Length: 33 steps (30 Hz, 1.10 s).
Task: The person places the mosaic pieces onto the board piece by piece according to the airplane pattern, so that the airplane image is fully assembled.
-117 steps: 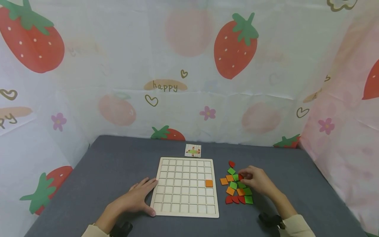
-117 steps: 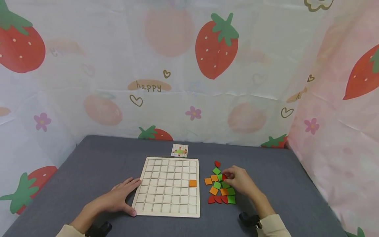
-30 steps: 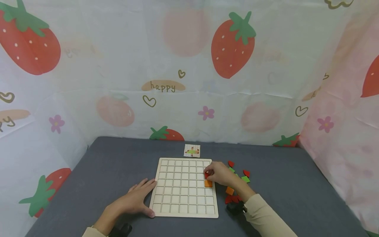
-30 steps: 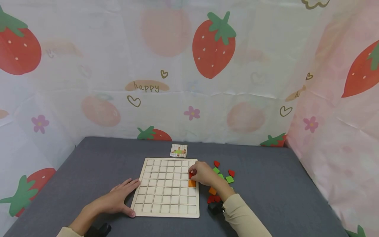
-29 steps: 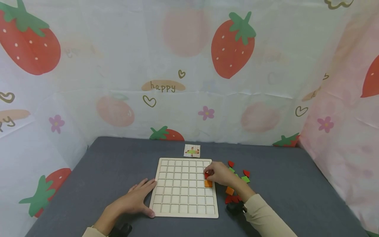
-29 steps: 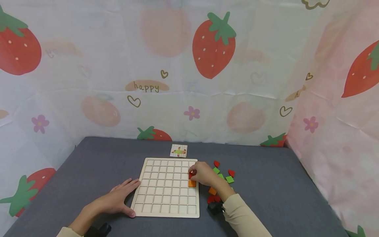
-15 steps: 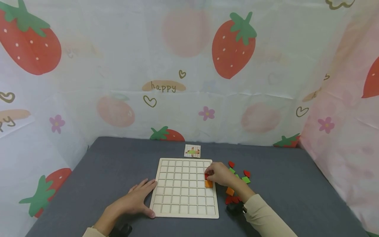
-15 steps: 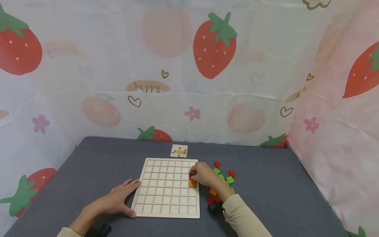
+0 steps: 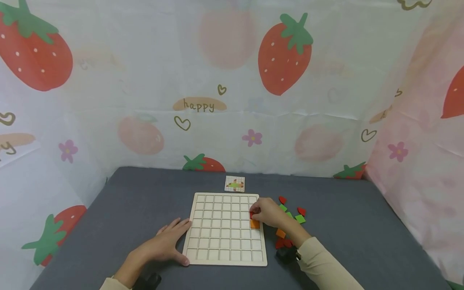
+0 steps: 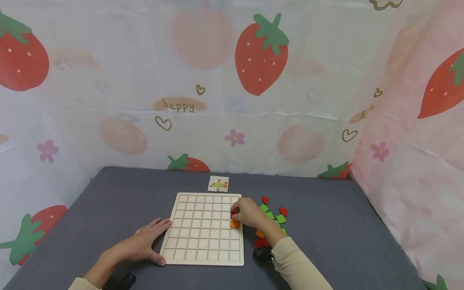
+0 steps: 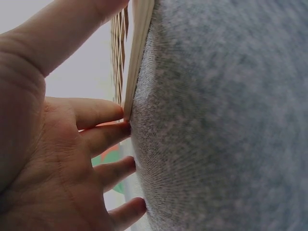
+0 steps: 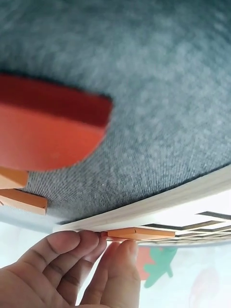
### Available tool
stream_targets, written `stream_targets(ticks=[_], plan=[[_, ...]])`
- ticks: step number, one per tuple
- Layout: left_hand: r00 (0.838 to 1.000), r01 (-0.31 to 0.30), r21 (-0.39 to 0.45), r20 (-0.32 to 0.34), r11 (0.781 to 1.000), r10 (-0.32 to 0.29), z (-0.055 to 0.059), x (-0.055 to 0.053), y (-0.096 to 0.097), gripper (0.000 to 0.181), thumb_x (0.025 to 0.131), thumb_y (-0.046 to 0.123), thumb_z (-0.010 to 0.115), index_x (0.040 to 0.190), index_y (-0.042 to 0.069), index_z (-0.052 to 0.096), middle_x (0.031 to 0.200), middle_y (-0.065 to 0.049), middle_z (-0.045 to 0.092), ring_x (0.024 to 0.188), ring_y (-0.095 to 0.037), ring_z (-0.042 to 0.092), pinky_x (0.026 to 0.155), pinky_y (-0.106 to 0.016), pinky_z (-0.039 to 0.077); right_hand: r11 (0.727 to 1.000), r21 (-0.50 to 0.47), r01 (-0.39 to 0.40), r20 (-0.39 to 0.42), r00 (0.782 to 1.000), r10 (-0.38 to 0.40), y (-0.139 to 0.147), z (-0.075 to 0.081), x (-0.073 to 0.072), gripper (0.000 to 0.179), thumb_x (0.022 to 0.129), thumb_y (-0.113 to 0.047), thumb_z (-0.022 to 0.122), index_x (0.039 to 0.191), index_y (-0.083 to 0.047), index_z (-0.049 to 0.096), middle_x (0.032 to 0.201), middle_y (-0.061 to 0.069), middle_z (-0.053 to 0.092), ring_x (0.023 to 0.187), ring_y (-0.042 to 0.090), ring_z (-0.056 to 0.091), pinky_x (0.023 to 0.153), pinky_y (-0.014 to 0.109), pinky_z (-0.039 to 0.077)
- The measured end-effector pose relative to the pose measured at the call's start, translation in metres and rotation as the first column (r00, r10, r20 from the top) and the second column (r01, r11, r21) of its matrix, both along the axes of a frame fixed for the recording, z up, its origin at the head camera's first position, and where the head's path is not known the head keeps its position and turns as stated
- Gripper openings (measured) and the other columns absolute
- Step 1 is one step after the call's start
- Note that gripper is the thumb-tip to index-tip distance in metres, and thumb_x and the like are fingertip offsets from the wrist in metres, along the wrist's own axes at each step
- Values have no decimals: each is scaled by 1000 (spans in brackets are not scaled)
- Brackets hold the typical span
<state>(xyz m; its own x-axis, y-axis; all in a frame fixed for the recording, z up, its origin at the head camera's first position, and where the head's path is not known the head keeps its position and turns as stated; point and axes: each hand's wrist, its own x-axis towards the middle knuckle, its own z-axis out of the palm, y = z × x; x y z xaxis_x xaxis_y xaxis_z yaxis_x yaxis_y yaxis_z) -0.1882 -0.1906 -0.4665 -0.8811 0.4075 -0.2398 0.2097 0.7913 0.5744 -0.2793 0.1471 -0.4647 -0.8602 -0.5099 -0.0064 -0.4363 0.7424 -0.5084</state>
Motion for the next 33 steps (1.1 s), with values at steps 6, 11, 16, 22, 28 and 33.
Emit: stream_targets(ticks=[6, 11, 16, 22, 28, 33], plan=[[1000, 5, 13, 21, 1000, -5, 0, 0, 0, 112, 62, 40, 88, 151, 1, 32, 159, -20, 28, 148, -47, 15, 111, -71, 13, 999, -42, -26, 3, 1000, 26, 3, 4, 1, 18, 87, -10, 71, 103, -3, 74, 96, 6, 69, 85, 15, 63, 71, 25, 52], [1000, 6, 10, 9, 1000, -6, 0, -1, 1, 112, 62, 41, 88, 151, 2, 32, 159, -19, 29, 148, -46, 15, 111, -70, 13, 995, -97, -26, 6, 1000, 26, 12, 9, 2, 21, 88, -11, 69, 106, -1, 72, 90, 3, 65, 78, 11, 58, 66, 21, 49], [1000, -2, 7, 6, 1000, 2, 1, 1, 0, 113, 62, 41, 88, 151, 1, 32, 159, -19, 28, 148, -46, 15, 112, -70, 13, 994, -110, 20, 3, 1000, -19, 26, 12, 3, 22, 90, -13, 68, 109, -3, 72, 93, 2, 65, 81, 11, 59, 71, 25, 52], [1000, -1, 0, 5, 1000, 1, 1, -1, 0, 112, 61, 40, 89, 151, 2, 33, 159, -19, 28, 148, -46, 15, 111, -71, 13, 994, -93, 65, -28, 997, -68, 46, 15, 2, 23, 88, -11, 69, 110, -2, 71, 98, 5, 66, 86, 15, 62, 73, 28, 53], [1000, 0, -3, 9, 1000, 0, 1, -1, -1, 112, 62, 39, 89, 151, 2, 33, 159, -19, 29, 148, -47, 16, 111, -71, 13, 992, -83, 92, -10, 996, -93, 69, 15, -7, 24, 90, -11, 67, 112, -1, 70, 103, 9, 67, 90, 20, 64, 76, 34, 55], [1000, -1, 0, 9, 1000, 1, 0, 0, -1, 111, 62, 39, 89, 151, 2, 33, 158, -20, 29, 147, -47, 16, 111, -71, 14, 989, -88, 117, 6, 993, -117, 86, 14, -10, 26, 91, -11, 66, 114, 1, 69, 105, 12, 67, 93, 24, 64, 78, 38, 55]])
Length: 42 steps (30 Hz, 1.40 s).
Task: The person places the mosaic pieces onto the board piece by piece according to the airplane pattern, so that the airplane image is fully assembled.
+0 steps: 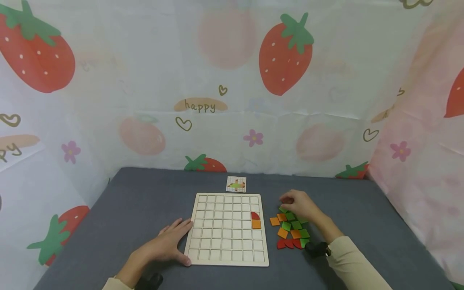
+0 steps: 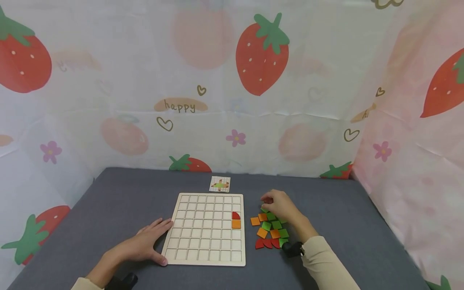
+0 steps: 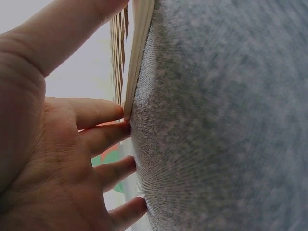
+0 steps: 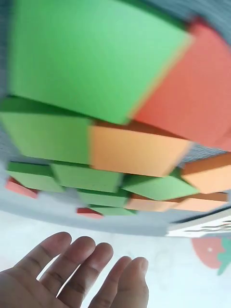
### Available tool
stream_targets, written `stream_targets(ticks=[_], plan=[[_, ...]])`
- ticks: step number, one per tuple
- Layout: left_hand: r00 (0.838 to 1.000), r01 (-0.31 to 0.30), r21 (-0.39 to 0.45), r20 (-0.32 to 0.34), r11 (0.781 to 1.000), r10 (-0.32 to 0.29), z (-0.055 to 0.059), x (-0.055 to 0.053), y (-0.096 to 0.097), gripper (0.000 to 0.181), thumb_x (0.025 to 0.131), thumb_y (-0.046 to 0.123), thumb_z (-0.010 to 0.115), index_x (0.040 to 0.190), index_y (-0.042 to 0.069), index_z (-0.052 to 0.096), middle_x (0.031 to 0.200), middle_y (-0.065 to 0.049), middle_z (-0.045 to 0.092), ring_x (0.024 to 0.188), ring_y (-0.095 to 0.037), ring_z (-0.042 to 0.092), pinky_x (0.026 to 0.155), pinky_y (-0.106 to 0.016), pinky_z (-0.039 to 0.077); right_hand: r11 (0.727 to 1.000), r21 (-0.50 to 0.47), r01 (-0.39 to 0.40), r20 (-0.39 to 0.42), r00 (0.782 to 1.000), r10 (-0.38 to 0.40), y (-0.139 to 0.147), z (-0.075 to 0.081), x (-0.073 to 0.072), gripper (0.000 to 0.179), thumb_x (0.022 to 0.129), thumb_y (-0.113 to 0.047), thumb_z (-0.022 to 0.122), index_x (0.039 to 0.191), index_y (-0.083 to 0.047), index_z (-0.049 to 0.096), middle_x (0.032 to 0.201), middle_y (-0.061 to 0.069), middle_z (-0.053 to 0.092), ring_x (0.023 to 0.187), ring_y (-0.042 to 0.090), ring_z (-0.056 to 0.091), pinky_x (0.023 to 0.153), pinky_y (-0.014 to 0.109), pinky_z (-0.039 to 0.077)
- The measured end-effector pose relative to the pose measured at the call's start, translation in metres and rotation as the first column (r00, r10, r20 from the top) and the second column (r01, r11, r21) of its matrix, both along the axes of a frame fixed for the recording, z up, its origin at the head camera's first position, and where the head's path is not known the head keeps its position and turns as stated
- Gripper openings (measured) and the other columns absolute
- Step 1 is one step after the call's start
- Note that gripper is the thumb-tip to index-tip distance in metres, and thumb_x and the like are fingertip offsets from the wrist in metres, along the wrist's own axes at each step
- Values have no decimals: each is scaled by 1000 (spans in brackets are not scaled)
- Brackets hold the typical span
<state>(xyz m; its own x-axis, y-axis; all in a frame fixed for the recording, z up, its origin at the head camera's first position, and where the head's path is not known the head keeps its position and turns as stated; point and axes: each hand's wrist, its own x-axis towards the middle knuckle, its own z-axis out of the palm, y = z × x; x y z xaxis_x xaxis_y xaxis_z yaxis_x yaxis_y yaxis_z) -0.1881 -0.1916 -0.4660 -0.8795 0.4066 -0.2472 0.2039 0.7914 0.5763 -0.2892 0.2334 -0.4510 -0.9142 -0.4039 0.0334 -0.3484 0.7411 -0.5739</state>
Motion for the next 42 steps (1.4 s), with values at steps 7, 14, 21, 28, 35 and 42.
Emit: stream_targets(ticks=[7, 14, 21, 28, 35, 42], plan=[[1000, -7, -5, 7, 1000, 8, 0, 0, 1, 112, 62, 39, 89, 151, 2, 33, 159, -19, 29, 148, -46, 15, 111, -70, 13, 999, 10, 33, -8, 999, -33, 19, -2, 0, 24, 91, -11, 65, 112, 0, 69, 102, 13, 66, 92, 25, 63, 75, 39, 54], [1000, -12, -1, -4, 1000, 12, 0, 1, 1, 111, 61, 37, 89, 150, 2, 34, 158, -19, 30, 148, -46, 16, 111, -70, 14, 996, 42, 81, -8, 997, -81, 34, -9, 0, 22, 91, -10, 65, 109, -1, 70, 103, 14, 66, 93, 27, 64, 76, 40, 55], [1000, -9, 1, -6, 1000, 9, 1, 2, 1, 112, 61, 38, 89, 150, 1, 33, 158, -19, 30, 148, -47, 16, 111, -70, 14, 988, 87, 127, 13, 992, -128, 40, -10, 5, 19, 89, -11, 68, 104, 0, 71, 101, 15, 67, 90, 28, 65, 73, 40, 55], [1000, -8, 7, -1, 1000, 8, 1, 3, 0, 110, 63, 38, 88, 151, 1, 32, 159, -19, 29, 148, -46, 15, 112, -70, 14, 977, 140, 163, 21, 986, -168, 42, -11, 6, 15, 86, -10, 70, 96, 0, 73, 92, 13, 71, 79, 23, 66, 66, 37, 54], [1000, -6, 13, -3, 1000, 6, 1, 2, 0, 111, 63, 38, 88, 151, 1, 32, 159, -19, 28, 148, -46, 15, 112, -70, 13, 970, 155, 185, 8, 982, -189, 41, -12, 5, 11, 85, -8, 71, 90, 1, 74, 85, 11, 72, 71, 18, 64, 62, 36, 53], [1000, -10, 15, -6, 1000, 10, 0, 2, 0, 112, 62, 38, 89, 151, 1, 33, 159, -19, 29, 148, -47, 15, 111, -70, 13, 968, 153, 201, 8, 979, -204, 39, -12, 5, 10, 84, -6, 72, 89, 2, 74, 85, 12, 71, 71, 19, 63, 62, 36, 53]])
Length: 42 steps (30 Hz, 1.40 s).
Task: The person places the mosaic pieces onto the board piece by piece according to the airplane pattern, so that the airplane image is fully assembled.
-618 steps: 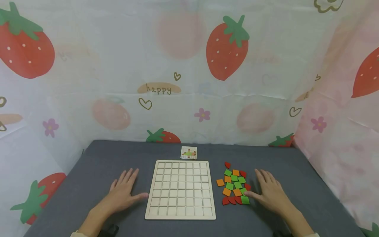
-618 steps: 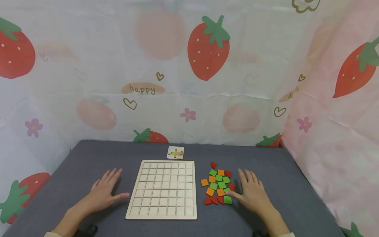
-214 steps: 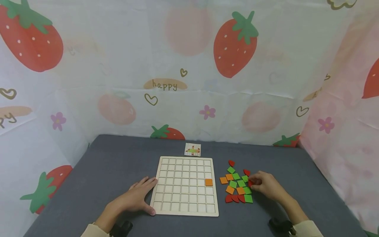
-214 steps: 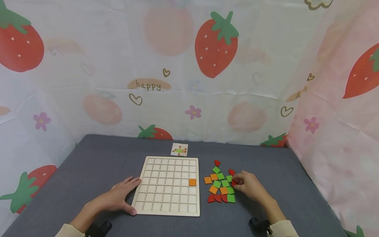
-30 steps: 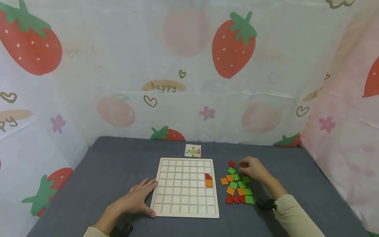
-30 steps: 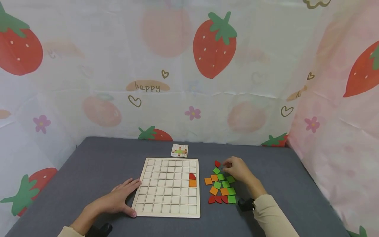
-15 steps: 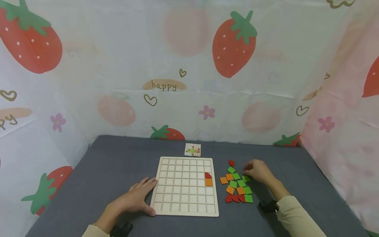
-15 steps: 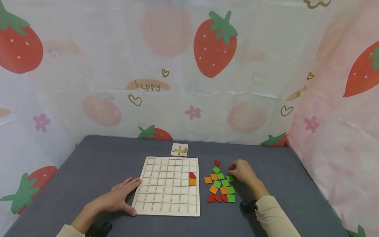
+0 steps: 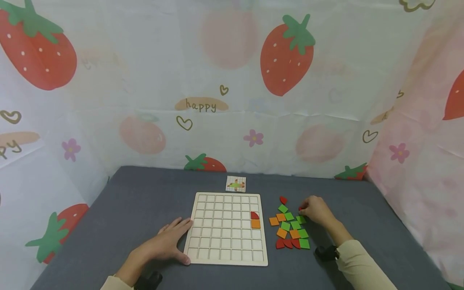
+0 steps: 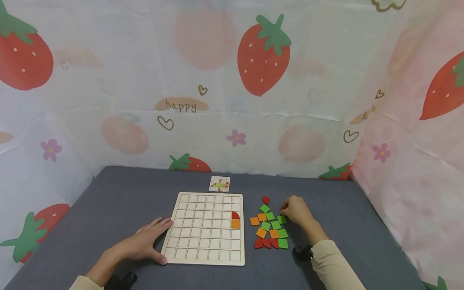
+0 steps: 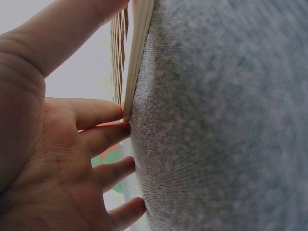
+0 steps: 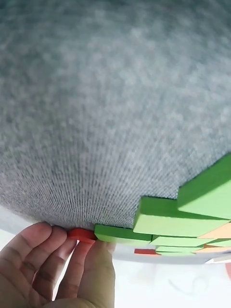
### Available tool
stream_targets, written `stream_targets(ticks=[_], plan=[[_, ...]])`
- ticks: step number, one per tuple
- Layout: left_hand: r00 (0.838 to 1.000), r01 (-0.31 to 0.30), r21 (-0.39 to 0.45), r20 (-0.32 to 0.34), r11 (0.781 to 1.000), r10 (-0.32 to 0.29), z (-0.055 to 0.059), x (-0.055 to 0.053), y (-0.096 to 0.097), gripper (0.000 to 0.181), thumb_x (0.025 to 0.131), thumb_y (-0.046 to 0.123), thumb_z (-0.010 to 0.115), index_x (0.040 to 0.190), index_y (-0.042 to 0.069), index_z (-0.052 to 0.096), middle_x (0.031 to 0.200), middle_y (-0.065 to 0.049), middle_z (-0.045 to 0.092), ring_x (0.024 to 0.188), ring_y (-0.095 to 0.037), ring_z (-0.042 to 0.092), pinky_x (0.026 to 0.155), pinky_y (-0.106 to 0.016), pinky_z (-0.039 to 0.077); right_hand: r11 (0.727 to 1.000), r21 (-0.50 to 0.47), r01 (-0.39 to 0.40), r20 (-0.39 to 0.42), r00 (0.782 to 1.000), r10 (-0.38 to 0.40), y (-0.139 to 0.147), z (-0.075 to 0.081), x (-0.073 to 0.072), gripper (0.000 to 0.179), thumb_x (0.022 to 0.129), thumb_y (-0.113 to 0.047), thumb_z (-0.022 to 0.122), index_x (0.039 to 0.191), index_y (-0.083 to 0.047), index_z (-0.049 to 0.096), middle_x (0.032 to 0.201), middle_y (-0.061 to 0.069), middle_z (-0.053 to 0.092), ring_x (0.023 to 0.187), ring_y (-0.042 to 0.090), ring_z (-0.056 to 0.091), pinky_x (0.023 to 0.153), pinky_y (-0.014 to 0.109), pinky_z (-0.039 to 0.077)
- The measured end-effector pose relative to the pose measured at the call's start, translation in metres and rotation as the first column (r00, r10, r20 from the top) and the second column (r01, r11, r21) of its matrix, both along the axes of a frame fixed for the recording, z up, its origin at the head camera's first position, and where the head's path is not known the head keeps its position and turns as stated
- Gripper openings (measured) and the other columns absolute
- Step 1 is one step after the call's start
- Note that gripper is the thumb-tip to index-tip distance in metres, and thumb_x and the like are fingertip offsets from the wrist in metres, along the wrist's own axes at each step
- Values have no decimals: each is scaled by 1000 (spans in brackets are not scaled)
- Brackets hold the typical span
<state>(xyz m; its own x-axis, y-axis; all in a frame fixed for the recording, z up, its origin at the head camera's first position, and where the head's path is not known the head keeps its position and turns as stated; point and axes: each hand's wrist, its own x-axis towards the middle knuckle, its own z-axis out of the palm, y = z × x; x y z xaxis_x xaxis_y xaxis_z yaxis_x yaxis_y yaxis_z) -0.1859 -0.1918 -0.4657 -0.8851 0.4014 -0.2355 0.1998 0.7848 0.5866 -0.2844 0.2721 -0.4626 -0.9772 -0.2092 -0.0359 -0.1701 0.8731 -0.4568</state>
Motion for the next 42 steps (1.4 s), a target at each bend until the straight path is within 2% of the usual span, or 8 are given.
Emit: stream_targets(ticks=[14, 21, 25, 32, 42], plan=[[1000, 3, -7, -9, 1000, -3, 0, -2, 2, 111, 62, 38, 89, 151, 2, 33, 158, -19, 29, 148, -46, 16, 111, -70, 14, 1000, -5, -10, -16, 1000, 10, 2, -1, -3, 9, 84, -7, 72, 88, 1, 75, 84, 11, 72, 70, 18, 63, 61, 35, 53], [1000, 4, -7, 2, 1000, -4, 0, -1, 2, 112, 62, 39, 89, 151, 2, 33, 159, -19, 29, 148, -46, 16, 111, -70, 14, 999, -33, -22, -14, 1000, 21, 6, -2, -1, 9, 84, -8, 72, 89, -1, 75, 89, 12, 67, 73, 18, 61, 61, 33, 52], [1000, 5, -2, -1, 1000, -5, 1, 0, 2, 111, 62, 38, 89, 151, 1, 33, 158, -19, 29, 148, -46, 16, 111, -70, 14, 999, -39, -36, -23, 999, 35, 4, 0, 2, 9, 84, -9, 72, 89, -2, 75, 92, 12, 62, 76, 17, 58, 62, 32, 50], [1000, 7, 0, -1, 1000, -7, 1, 0, 0, 112, 63, 40, 88, 151, 2, 32, 159, -19, 28, 148, -46, 14, 112, -70, 13, 994, -63, -84, -70, 994, 80, -6, 7, 9, 11, 85, -9, 71, 93, -2, 75, 89, 8, 62, 76, 16, 57, 62, 30, 48], [1000, 11, 0, -1, 1000, -11, 0, 0, -1, 112, 62, 40, 88, 151, 1, 32, 159, -20, 29, 148, -48, 15, 111, -71, 13, 986, -93, -137, -91, 987, 129, -20, 14, 20, 11, 87, -9, 70, 95, -5, 75, 89, 4, 60, 76, 12, 53, 62, 25, 45]])
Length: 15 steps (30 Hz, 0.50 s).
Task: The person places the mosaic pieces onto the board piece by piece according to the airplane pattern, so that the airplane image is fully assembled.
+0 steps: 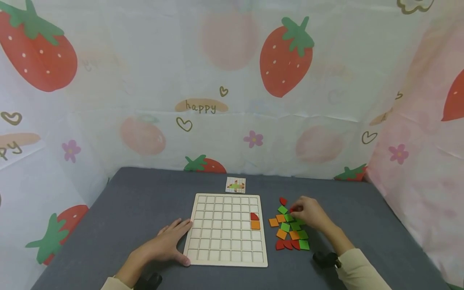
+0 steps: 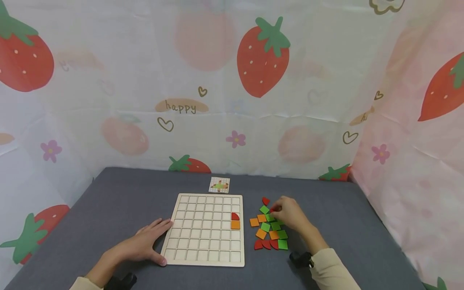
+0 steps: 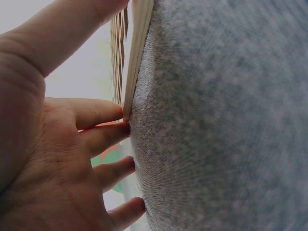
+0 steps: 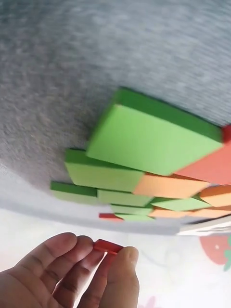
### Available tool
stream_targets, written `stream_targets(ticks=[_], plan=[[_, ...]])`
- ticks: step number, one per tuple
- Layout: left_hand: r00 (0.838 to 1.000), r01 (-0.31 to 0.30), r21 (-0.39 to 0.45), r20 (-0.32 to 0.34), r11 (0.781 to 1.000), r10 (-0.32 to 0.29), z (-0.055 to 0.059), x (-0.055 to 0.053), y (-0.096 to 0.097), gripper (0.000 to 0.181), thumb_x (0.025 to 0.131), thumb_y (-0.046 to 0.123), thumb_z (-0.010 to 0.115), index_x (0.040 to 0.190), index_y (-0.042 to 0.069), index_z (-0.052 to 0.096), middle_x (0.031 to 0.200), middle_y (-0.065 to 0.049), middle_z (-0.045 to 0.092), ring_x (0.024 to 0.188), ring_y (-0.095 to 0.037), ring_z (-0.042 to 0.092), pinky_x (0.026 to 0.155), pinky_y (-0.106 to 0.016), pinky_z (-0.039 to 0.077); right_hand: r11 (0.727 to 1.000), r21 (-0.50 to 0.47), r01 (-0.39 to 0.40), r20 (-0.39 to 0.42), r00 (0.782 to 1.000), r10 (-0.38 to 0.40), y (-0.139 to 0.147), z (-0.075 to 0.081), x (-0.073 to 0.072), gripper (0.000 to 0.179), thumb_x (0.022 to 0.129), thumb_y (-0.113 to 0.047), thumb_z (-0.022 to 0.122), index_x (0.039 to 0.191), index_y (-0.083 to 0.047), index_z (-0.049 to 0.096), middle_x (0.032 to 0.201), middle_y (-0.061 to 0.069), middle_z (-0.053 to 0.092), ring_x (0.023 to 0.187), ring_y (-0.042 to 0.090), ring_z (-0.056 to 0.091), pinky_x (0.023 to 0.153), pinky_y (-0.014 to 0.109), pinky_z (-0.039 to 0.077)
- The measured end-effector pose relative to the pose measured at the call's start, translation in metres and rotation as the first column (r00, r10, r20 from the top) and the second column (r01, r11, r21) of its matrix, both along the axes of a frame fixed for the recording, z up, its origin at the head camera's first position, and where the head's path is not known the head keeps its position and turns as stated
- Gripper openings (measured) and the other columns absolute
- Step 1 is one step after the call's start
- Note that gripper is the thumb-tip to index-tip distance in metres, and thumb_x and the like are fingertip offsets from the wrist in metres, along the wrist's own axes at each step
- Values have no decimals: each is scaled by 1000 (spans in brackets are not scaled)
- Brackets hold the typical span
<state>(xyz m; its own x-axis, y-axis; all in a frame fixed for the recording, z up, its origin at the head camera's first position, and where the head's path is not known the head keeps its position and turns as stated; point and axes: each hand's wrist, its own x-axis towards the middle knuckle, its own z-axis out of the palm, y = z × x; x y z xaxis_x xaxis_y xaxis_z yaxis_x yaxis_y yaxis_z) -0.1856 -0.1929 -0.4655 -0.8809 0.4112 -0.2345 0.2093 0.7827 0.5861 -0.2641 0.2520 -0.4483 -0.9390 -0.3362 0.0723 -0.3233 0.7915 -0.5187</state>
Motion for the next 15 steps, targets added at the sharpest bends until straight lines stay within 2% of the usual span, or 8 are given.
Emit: stream_targets(ticks=[15], plan=[[1000, -1, -6, 9, 1000, 1, 0, -1, 1, 112, 62, 40, 88, 151, 1, 32, 159, -20, 28, 148, -47, 14, 111, -71, 13, 994, 8, -105, -63, 992, 105, -18, 3, 11, 12, 85, -4, 71, 96, -2, 74, 94, 5, 62, 77, 11, 52, 62, 23, 46]])
